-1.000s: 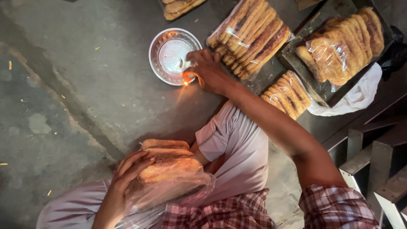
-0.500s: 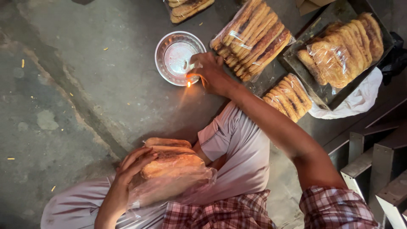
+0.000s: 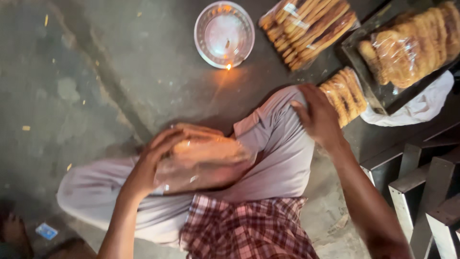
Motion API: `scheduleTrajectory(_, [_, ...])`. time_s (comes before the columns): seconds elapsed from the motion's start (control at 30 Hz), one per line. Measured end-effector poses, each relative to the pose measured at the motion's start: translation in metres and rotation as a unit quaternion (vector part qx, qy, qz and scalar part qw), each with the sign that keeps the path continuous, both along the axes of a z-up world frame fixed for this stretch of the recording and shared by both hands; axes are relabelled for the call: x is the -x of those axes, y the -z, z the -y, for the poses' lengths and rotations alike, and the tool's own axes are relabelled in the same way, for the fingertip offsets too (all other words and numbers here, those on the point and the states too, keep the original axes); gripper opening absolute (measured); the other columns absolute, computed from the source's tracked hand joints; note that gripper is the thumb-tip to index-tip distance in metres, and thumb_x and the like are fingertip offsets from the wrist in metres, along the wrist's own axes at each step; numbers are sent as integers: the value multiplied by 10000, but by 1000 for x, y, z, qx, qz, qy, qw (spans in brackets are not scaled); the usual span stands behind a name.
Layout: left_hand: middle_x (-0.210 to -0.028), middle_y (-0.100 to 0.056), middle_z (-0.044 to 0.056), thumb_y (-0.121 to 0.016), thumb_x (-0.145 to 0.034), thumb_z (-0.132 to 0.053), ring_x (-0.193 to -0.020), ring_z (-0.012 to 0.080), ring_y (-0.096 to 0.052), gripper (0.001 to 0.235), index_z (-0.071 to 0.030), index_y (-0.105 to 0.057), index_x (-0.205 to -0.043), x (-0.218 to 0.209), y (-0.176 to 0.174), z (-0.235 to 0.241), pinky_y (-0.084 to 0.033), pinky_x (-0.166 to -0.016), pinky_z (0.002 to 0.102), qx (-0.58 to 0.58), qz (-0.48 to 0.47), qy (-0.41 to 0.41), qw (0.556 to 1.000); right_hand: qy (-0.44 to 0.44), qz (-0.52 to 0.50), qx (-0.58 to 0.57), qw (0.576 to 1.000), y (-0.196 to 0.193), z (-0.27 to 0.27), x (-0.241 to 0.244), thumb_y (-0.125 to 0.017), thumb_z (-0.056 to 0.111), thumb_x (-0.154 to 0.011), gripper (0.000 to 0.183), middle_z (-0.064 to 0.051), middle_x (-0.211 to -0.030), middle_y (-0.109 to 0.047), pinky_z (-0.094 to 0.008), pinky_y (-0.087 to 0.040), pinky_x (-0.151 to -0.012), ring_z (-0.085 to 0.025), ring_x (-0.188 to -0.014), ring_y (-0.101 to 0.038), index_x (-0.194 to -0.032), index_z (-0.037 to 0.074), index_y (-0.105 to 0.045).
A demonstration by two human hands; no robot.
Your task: The person sits on the floor and packages stacks of fried snacks into clear plastic bags. They use a small flame from a metal bowl to heat-seal the open ends of the bags, then place the sealed packages on the floor.
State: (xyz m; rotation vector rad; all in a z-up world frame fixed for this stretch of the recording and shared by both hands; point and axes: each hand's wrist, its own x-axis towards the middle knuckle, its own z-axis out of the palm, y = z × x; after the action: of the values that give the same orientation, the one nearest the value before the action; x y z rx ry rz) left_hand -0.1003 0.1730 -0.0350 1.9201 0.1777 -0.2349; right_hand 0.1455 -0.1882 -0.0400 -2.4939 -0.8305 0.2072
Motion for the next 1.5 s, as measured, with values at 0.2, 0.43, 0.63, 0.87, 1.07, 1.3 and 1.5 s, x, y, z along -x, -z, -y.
scheduleTrajectory(0.2, [-1472, -566, 115, -816, -785, -86, -1385, 301, -542, 694, -107, -578, -1437, -9, 1, 7, -440, -1140, 381, -1, 27, -26, 999, 130, -131, -55, 981, -23, 33, 32, -704, 174, -1046, 263, -170, -1339, -685, -387, -609, -952, -296, -1151, -724, -1262, 28, -667])
scheduleTrajectory(0.43, [-1419, -585, 131, -778, -826, -53, -1338, 318, -560, 635, -80, -573, -1427, -6, -4, 7, -446, -1106, 397, -23, 119, -6, 993, -2, -236, -225, 945, -28, -31, 94, -888, 180, -724, 904, -95, -1329, -539, -284, -554, -852, -207, -1079, -647, -1483, 84, -406])
scheduleTrajectory(0.63, [-1368, -606, 94, -707, -844, -42, -1135, 327, -598, 670, -188, -537, -1476, 3, -17, 5, -494, -969, 397, -5, 6, -36, 999, -117, -194, -216, 950, -7, -95, 88, -825, 88, -934, 198, -62, -1154, -693, -313, -489, -761, -196, -897, -616, -1123, 79, -768])
scheduleTrajectory(0.87, [-1427, -532, 131, -525, -776, 133, -1241, 342, -580, 806, -181, -485, -1516, 7, -12, 8, -484, -1011, 392, -44, 80, -36, 995, -183, -116, -264, 940, -20, -94, 80, -681, -40, -889, 248, -79, -1095, -673, -304, -540, -875, -203, -1009, -684, -1126, 27, -707])
scheduleTrajectory(1.07, [-1471, -513, 165, -589, -781, 97, -1319, 376, -541, 830, -150, -414, -1554, 10, -4, 8, -471, -1057, 419, -38, 163, -19, 986, -163, -145, -278, 935, 4, -94, 79, -673, 11, -979, 129, -92, -1096, -703, -305, -541, -895, -204, -1031, -689, -1091, 8, -736])
scheduleTrajectory(1.3, [-1440, -582, 127, -803, -819, -134, -1168, 358, -647, 763, -193, -473, -1505, 0, -2, 18, -547, -913, 418, -76, 110, -7, 991, 17, -367, -359, 858, 79, -91, 81, -579, 178, -1084, 240, -70, -1023, -712, -277, -554, -753, -123, -918, -666, -1172, -1, -714])
scheduleTrajectory(1.5, [-1397, -569, 137, -771, -842, -165, -1021, 299, -699, 731, -163, -463, -1505, -3, -6, 19, -590, -809, 370, -39, 76, -16, 996, 47, -441, -562, 698, 137, -121, 85, -595, 189, -1095, 225, -41, -1079, -683, -234, -527, -735, -99, -908, -657, -1253, 29, -605])
